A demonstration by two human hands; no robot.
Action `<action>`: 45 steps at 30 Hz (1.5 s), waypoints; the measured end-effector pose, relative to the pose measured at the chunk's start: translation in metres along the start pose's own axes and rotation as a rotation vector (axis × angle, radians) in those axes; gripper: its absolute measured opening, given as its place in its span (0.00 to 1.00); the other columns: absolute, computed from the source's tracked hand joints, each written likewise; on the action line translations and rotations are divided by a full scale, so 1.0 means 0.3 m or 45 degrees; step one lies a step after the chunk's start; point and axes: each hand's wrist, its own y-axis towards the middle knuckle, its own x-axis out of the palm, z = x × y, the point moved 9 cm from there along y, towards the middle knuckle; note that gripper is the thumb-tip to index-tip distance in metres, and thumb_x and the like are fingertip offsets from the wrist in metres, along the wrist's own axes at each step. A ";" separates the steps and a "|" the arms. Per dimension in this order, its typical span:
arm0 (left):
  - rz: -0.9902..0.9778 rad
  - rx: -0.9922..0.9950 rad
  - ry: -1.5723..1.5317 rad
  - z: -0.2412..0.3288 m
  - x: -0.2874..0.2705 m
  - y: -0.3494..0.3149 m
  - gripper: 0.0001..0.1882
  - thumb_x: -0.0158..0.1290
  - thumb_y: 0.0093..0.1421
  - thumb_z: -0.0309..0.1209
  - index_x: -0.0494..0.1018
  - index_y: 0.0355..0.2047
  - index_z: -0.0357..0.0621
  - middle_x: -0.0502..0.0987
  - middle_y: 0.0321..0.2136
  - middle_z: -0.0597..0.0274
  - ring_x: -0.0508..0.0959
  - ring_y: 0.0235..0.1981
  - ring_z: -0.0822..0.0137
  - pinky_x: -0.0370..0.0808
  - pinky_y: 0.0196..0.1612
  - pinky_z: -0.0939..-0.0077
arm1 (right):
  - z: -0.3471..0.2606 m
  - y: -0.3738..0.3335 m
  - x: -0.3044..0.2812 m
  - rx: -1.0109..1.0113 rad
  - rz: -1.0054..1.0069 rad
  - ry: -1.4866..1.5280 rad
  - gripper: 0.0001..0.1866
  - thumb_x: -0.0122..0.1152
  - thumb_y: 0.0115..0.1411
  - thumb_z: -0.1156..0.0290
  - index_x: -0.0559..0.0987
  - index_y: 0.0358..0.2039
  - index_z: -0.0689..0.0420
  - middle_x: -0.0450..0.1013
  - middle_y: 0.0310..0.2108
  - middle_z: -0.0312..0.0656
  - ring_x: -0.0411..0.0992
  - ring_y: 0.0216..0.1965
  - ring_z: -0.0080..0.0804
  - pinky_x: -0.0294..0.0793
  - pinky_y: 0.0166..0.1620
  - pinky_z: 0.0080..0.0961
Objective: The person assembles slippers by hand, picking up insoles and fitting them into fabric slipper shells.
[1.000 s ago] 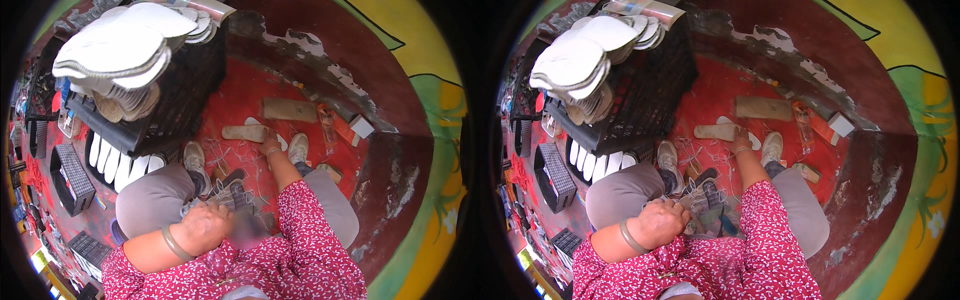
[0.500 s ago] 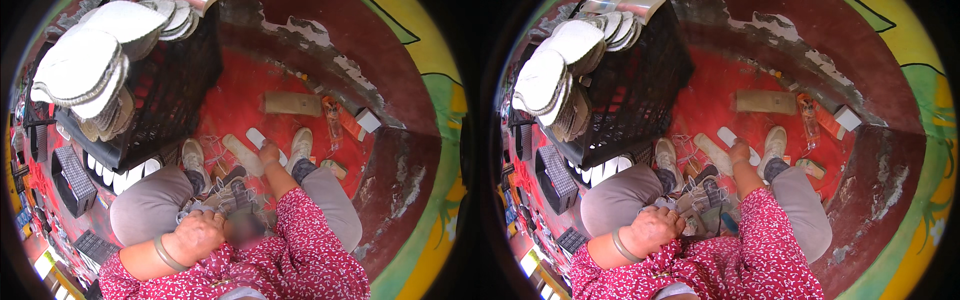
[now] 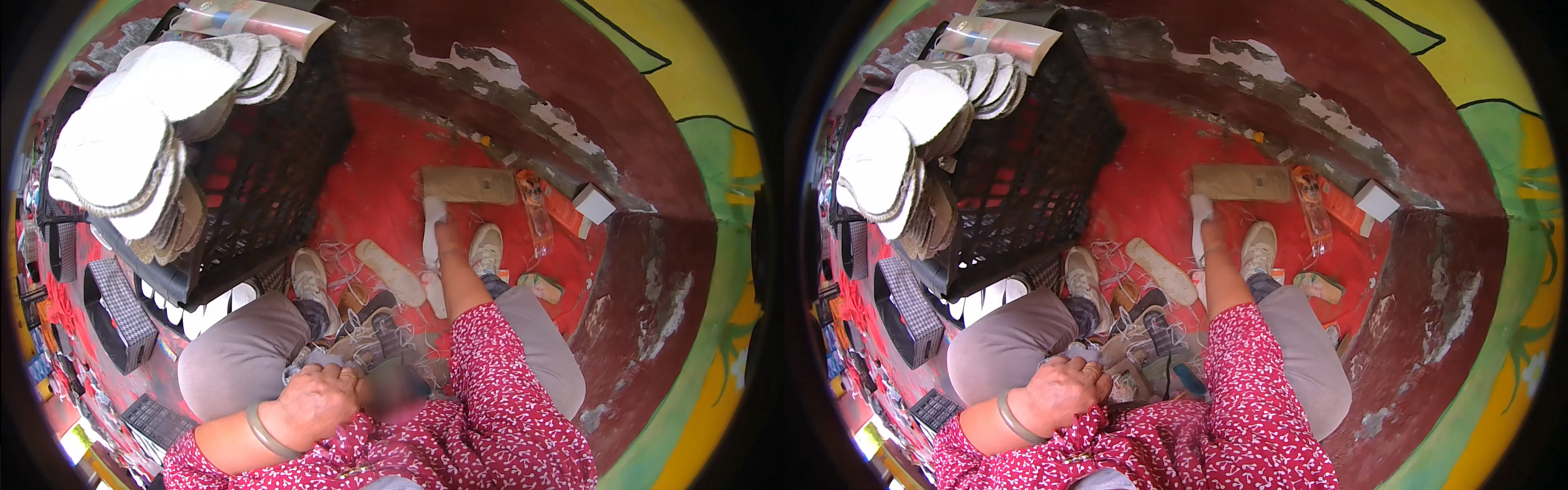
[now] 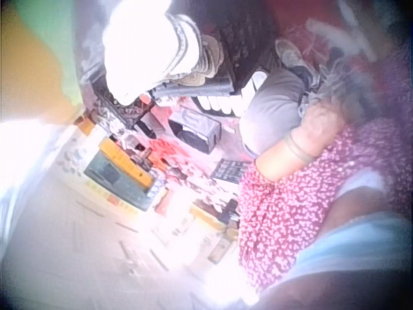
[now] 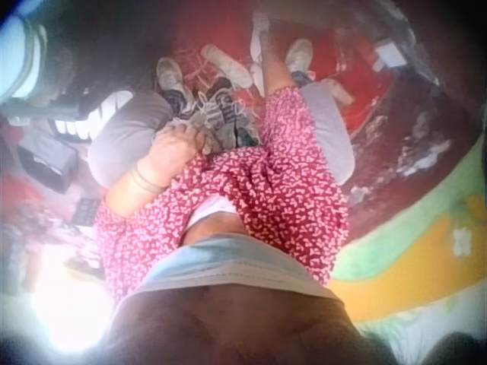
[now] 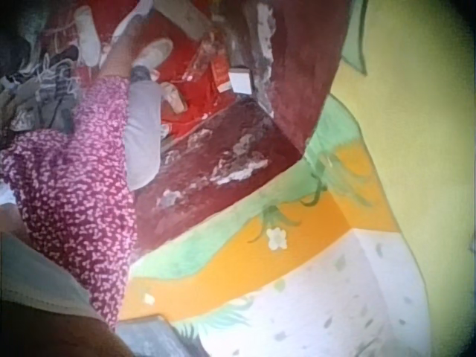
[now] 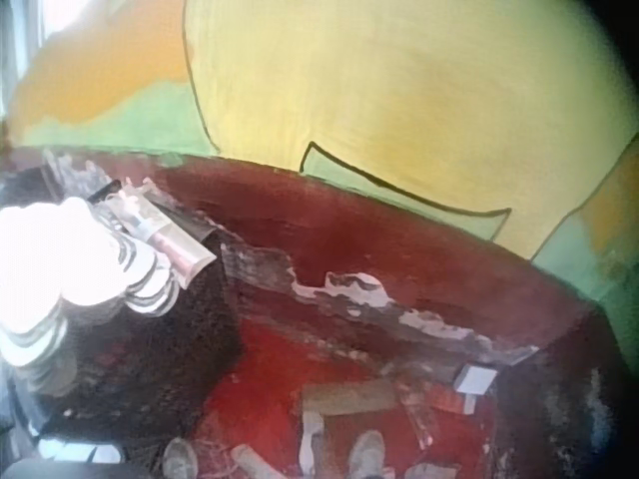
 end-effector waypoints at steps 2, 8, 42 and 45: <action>0.004 -0.059 -0.003 -0.008 0.011 0.005 0.09 0.47 0.47 0.36 0.71 0.24 0.46 0.74 0.24 0.61 0.75 0.26 0.65 0.69 0.26 0.71 | -0.016 0.028 -0.053 0.247 0.015 0.222 0.14 0.48 0.54 0.65 0.75 0.37 0.57 0.74 0.36 0.53 0.72 0.37 0.51 0.70 0.39 0.41; -0.054 -0.086 -0.066 -0.032 0.000 0.023 0.09 0.47 0.47 0.36 0.70 0.24 0.45 0.74 0.25 0.60 0.75 0.26 0.63 0.70 0.26 0.70 | -0.140 0.081 -0.054 0.700 -0.180 0.988 0.12 0.48 0.54 0.63 0.74 0.34 0.55 0.73 0.31 0.49 0.70 0.31 0.45 0.68 0.33 0.37; 1.112 -0.356 -0.342 -0.093 -0.256 -0.017 0.28 0.54 0.52 0.31 0.62 0.54 0.42 0.71 0.47 0.51 0.75 0.42 0.47 0.74 0.44 0.63 | -1.116 -0.819 -0.953 0.047 -1.057 1.505 0.14 0.48 0.61 0.60 0.74 0.36 0.57 0.73 0.17 0.40 0.63 0.08 0.19 0.54 0.10 0.12; 1.197 -0.437 -0.462 -0.103 -0.276 -0.036 0.31 0.58 0.51 0.31 0.62 0.56 0.42 0.72 0.50 0.56 0.77 0.43 0.56 0.73 0.47 0.69 | -1.092 -0.932 -0.986 -0.028 -1.229 1.601 0.19 0.42 0.63 0.58 0.72 0.41 0.61 0.76 0.23 0.46 0.63 0.08 0.22 0.59 0.11 0.15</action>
